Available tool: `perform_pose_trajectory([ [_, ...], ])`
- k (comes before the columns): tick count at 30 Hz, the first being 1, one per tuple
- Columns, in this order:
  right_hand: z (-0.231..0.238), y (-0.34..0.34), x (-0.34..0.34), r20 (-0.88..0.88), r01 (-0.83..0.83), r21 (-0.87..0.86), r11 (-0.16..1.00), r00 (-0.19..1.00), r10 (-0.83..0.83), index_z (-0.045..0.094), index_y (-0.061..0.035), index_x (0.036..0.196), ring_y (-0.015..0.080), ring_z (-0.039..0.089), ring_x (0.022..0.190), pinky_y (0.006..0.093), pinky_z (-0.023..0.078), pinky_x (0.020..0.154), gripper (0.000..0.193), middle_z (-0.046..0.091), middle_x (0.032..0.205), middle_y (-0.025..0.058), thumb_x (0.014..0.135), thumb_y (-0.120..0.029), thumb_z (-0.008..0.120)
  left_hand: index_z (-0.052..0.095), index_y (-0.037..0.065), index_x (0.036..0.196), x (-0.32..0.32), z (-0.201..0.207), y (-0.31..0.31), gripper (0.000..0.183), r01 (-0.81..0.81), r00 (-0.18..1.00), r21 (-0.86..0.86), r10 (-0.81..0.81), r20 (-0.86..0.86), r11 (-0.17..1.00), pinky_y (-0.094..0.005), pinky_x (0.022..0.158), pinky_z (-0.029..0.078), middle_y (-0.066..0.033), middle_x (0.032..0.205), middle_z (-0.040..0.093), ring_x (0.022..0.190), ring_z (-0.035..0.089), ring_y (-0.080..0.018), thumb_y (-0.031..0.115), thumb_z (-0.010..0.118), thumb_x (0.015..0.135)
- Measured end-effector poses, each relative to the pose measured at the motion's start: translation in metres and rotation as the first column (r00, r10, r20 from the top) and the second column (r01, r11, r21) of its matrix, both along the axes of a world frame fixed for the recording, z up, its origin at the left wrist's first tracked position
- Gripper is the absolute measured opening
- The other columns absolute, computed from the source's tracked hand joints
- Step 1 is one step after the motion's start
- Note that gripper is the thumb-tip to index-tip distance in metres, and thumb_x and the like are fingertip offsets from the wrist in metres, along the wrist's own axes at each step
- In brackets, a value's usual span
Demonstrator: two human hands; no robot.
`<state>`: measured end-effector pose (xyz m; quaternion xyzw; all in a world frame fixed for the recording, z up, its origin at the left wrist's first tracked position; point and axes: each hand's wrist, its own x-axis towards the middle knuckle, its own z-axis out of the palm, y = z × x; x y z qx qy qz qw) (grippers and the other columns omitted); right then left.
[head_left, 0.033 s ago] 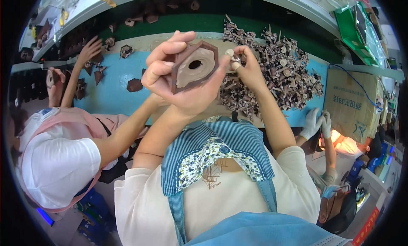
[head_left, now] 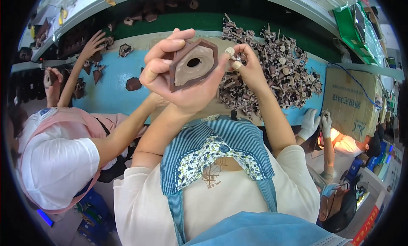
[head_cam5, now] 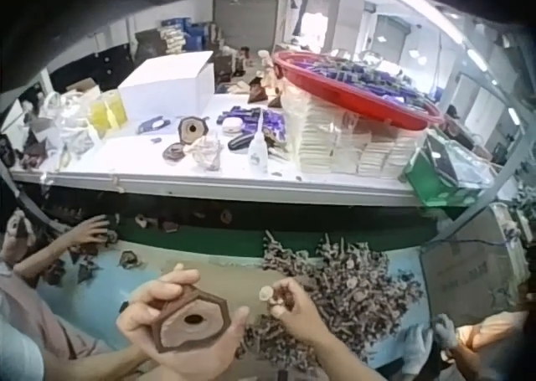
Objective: The person assembles figurines by applying glue from a bottle to figurine bases and attaching small decorative components to them.
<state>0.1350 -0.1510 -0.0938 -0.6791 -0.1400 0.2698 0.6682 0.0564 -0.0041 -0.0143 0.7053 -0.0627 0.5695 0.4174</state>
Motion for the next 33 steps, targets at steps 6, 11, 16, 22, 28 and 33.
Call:
perform_pose_trajectory([
  [6, 0.062, -0.009, -0.029, -0.040, -0.101, 0.195, 0.976, 0.993, 0.111, 0.048, -0.0050, 0.109, 0.0077, 0.051, 0.088, 0.0234, 0.046, 0.079, 0.032, 0.053, 0.099, 0.0013, 0.079, 0.003, 0.058, 0.030, 0.001, 0.124, -0.033, 0.004, 0.012, 0.075, 0.111, 0.941, -0.289, -0.194, -0.278, 0.951, -0.0323, 0.088, 0.045, -0.0148, 0.113, 0.050, 0.102, 0.054, -0.0194, 0.003, 0.079, 0.067],
  [11, 0.081, -0.012, -0.054, 0.127, -0.144, 0.061, 0.988, 0.983, 0.136, 0.046, -0.0051, 0.112, 0.0095, 0.051, 0.096, 0.0252, 0.045, 0.082, 0.040, 0.052, 0.105, 0.0034, 0.075, 0.003, 0.059, 0.038, -0.002, 0.124, -0.048, -0.003, 0.006, 0.074, 0.376, 0.595, -0.764, -0.769, -0.235, 0.524, -0.0290, 0.088, 0.045, -0.0101, 0.112, 0.052, 0.103, 0.053, -0.0149, 0.005, 0.082, 0.065],
  [16, 0.089, -0.017, -0.065, 0.061, -0.085, 0.190, 0.978, 0.995, 0.074, 0.041, -0.0057, 0.123, 0.0168, 0.052, 0.102, 0.0287, 0.048, 0.081, 0.052, 0.051, 0.110, 0.0060, 0.076, -0.007, 0.063, 0.053, 0.002, 0.104, -0.050, 0.000, 0.000, 0.051, 0.420, 0.618, -0.585, -0.691, -0.376, 0.694, -0.0274, 0.078, 0.051, -0.0051, 0.094, 0.062, 0.088, 0.063, -0.0133, 0.000, 0.083, 0.062],
  [22, 0.080, -0.035, -0.060, -0.585, -0.106, 0.521, 0.847, 0.678, 0.445, 0.043, 0.0011, 0.122, 0.0196, 0.060, 0.081, 0.0288, 0.051, 0.066, 0.050, 0.058, 0.099, 0.0102, 0.087, -0.029, 0.063, 0.048, 0.003, 0.099, -0.054, -0.005, -0.005, 0.050, 0.429, 0.578, -0.641, -0.738, -0.347, 0.637, -0.0263, 0.075, 0.049, -0.0103, 0.096, 0.064, 0.084, 0.061, -0.0150, 0.004, 0.084, 0.064],
  [28, 0.067, -0.008, -0.085, 0.022, 0.149, 0.346, 0.926, 0.986, -0.167, 0.042, -0.0055, 0.110, 0.0091, 0.053, 0.083, 0.0231, 0.045, 0.072, 0.038, 0.054, 0.097, 0.0033, 0.084, -0.011, 0.069, 0.056, -0.003, 0.103, -0.049, -0.001, -0.034, 0.032, 0.282, 0.709, -0.853, -0.694, -0.123, 0.439, -0.0275, 0.078, 0.052, -0.0109, 0.103, 0.064, 0.088, 0.063, -0.0145, 0.000, 0.073, 0.076],
  [33, 0.066, -0.020, -0.064, -0.111, 0.103, 0.404, 0.909, 0.992, -0.063, 0.044, -0.0073, 0.109, 0.0084, 0.053, 0.084, 0.0224, 0.046, 0.071, 0.036, 0.054, 0.098, 0.0023, 0.084, -0.013, 0.069, 0.058, -0.002, 0.105, -0.042, 0.005, -0.021, 0.034, 0.239, 0.626, -0.808, -0.721, -0.296, 0.539, -0.0260, 0.077, 0.050, -0.0094, 0.104, 0.064, 0.087, 0.060, -0.0119, 0.001, 0.075, 0.075],
])
